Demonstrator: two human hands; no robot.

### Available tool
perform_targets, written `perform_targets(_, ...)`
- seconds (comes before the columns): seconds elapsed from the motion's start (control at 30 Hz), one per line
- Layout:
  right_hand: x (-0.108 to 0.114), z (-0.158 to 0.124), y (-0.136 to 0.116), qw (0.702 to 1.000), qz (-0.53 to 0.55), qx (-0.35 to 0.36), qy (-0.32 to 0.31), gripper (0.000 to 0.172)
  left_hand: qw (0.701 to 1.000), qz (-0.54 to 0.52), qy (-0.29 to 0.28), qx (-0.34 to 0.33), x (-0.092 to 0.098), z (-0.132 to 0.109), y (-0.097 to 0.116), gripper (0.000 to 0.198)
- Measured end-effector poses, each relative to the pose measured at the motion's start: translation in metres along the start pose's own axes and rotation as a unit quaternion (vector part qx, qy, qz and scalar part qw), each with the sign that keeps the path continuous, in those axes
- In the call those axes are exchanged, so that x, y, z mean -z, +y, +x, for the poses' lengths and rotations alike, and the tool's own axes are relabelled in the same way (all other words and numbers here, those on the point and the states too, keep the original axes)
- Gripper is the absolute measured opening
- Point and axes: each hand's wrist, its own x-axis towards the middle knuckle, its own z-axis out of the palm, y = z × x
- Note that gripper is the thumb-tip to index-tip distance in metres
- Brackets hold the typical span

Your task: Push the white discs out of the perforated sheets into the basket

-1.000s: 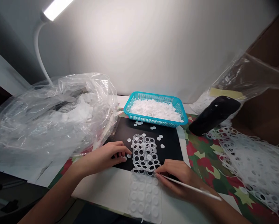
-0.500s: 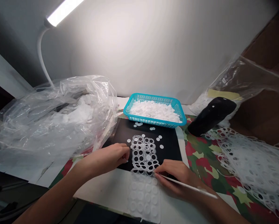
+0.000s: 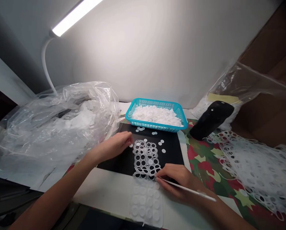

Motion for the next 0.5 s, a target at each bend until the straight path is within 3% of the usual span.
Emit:
perform_targets(0.17,0.0,-0.001,-0.001,1.0,0.007,-0.005,0.001,0.01,0.995,-0.005,0.095,-0.007,-0.008,0.033,-0.015,0.016)
perform_targets(0.3,-0.001,-0.002,0.002,1.0,0.003,-0.003,0.001,0.01,0.994,-0.001,0.11,-0.023,-0.005,0.031,-0.013,0.021)
perform_targets(0.37,-0.002,-0.002,0.003,1.0,-0.004,0.003,-0.001,0.011,0.996,-0.004,0.083,-0.036,0.002,0.018,-0.002,0.02)
perform_targets(0.5,-0.002,-0.001,0.002,0.999,-0.033,-0.005,0.023,0.013,0.99,-0.035,-0.074,-0.116,0.006,-0.013,0.032,0.022)
